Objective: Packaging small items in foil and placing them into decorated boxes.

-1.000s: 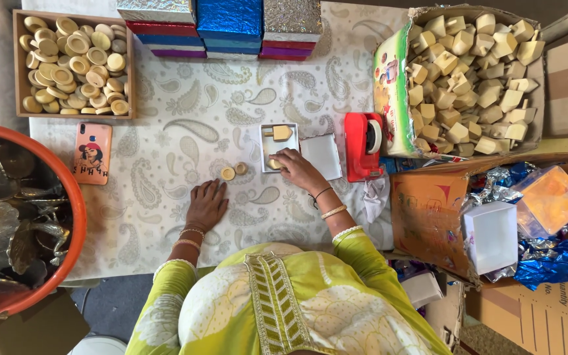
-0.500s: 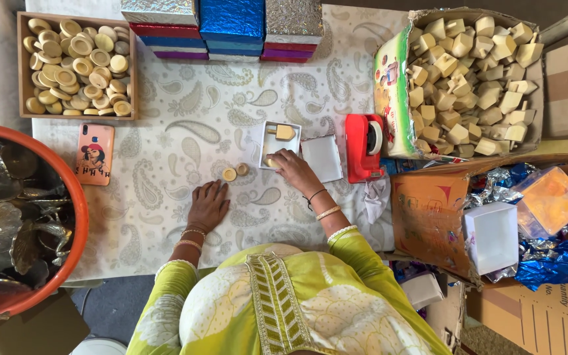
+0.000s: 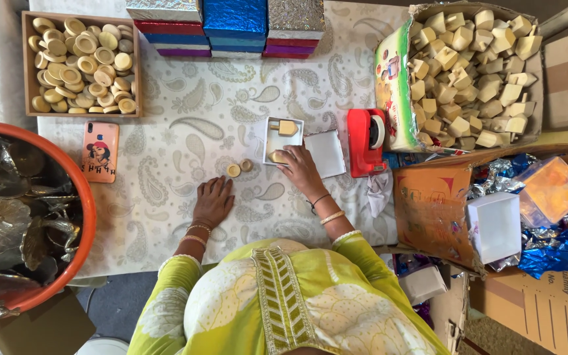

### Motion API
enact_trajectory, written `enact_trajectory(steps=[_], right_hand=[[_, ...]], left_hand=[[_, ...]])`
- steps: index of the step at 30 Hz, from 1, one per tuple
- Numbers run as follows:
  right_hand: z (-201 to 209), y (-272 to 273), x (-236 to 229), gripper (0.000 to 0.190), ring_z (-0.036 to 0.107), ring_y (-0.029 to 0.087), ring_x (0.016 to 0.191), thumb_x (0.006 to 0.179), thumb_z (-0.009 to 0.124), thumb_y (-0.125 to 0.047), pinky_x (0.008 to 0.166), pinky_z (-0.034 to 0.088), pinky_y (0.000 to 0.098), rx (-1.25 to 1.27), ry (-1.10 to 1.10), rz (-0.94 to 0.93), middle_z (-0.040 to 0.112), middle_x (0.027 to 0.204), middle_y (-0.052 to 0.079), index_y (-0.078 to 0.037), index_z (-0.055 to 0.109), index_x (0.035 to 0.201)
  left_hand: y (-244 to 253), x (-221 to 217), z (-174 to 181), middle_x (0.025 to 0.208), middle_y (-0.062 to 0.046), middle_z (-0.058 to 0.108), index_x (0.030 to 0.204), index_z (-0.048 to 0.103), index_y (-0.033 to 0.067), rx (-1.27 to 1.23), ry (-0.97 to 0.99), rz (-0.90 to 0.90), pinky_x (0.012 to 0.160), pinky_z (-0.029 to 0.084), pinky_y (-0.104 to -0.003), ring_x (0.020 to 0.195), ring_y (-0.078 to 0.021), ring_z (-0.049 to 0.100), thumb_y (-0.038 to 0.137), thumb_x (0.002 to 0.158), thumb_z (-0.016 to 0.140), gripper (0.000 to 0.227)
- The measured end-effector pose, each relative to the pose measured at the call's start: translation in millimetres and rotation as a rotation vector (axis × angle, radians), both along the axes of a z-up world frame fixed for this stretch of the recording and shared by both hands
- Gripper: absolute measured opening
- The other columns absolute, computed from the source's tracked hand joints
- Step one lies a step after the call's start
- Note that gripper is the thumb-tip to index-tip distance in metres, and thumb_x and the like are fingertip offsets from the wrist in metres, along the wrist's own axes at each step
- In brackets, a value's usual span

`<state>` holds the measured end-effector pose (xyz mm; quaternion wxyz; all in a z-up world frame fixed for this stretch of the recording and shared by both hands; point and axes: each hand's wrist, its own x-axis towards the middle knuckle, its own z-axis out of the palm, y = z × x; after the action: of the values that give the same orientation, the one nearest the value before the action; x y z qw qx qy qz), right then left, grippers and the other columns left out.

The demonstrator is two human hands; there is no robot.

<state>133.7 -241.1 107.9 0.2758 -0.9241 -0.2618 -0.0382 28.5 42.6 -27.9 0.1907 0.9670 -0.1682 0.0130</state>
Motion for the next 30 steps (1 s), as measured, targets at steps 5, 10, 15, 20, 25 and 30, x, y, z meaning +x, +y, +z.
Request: enact_trajectory(steps=[5, 10, 15, 20, 25, 30], right_hand=[[-63, 9, -27, 0.026, 0.064, 0.021, 0.105, 0.098, 0.072, -0.015, 0.092, 0.057, 0.0334, -0.006, 0.171, -0.009, 0.064, 0.114, 0.007, -0.009, 0.066, 0.123], [-60, 56, -32, 0.029, 0.065, 0.022, 0.109, 0.098, 0.063, -0.006, 0.089, 0.059, 0.0287, -0.029, 0.202, 0.121, 0.062, 0.126, 0.010, -0.005, 0.063, 0.127], [-59, 89, -25, 0.045, 0.055, 0.039, 0.119, 0.091, 0.059, -0.002, 0.098, 0.052, 0.0431, -0.099, 0.057, 0.125, 0.054, 0.134, 0.024, 0.003, 0.054, 0.135], [-67, 101, -23, 0.036, 0.054, 0.038, 0.114, 0.095, 0.063, -0.007, 0.099, 0.049, 0.0460, -0.082, 0.166, 0.040, 0.055, 0.121, 0.020, -0.001, 0.055, 0.130], [-64, 114, -22, 0.042, 0.054, 0.037, 0.108, 0.088, 0.070, -0.010, 0.097, 0.049, 0.0463, 0.065, 0.150, 0.037, 0.054, 0.114, 0.017, -0.002, 0.056, 0.127], [-74, 124, -23, 0.043, 0.055, 0.036, 0.108, 0.086, 0.072, -0.008, 0.094, 0.051, 0.0443, -0.038, 0.218, 0.098, 0.053, 0.115, 0.016, -0.003, 0.059, 0.127]], left_hand=[[0, 1, 2, 0.144, -0.011, 0.053, 0.139, 0.058, 0.0095, -0.007, -0.005, -0.009, 0.110, 0.035, -0.051, 0.132, -0.0294, 0.046, 0.035, 0.094, 0.060, 0.051], [1, 1, 1, 0.144, -0.012, 0.053, 0.139, 0.057, 0.0088, -0.016, -0.004, -0.005, 0.110, 0.035, -0.051, 0.132, -0.0296, 0.046, 0.035, 0.095, 0.059, 0.051], [2, 1, 3, 0.143, -0.013, 0.054, 0.139, 0.056, 0.0069, -0.002, -0.015, -0.017, 0.109, 0.035, -0.051, 0.131, -0.0303, 0.046, 0.035, 0.095, 0.059, 0.052], [5, -1, 2, 0.143, -0.013, 0.055, 0.138, 0.057, 0.0061, -0.034, -0.019, -0.015, 0.110, 0.035, -0.050, 0.132, -0.0298, 0.047, 0.034, 0.095, 0.059, 0.051], [5, 1, -2, 0.141, -0.012, 0.056, 0.136, 0.058, 0.0064, -0.063, -0.028, -0.012, 0.109, 0.035, -0.051, 0.132, -0.0299, 0.047, 0.033, 0.095, 0.059, 0.050], [6, 2, -3, 0.141, -0.014, 0.056, 0.134, 0.059, 0.0056, -0.043, -0.051, -0.030, 0.109, 0.036, -0.051, 0.132, -0.0302, 0.047, 0.034, 0.094, 0.059, 0.048]])
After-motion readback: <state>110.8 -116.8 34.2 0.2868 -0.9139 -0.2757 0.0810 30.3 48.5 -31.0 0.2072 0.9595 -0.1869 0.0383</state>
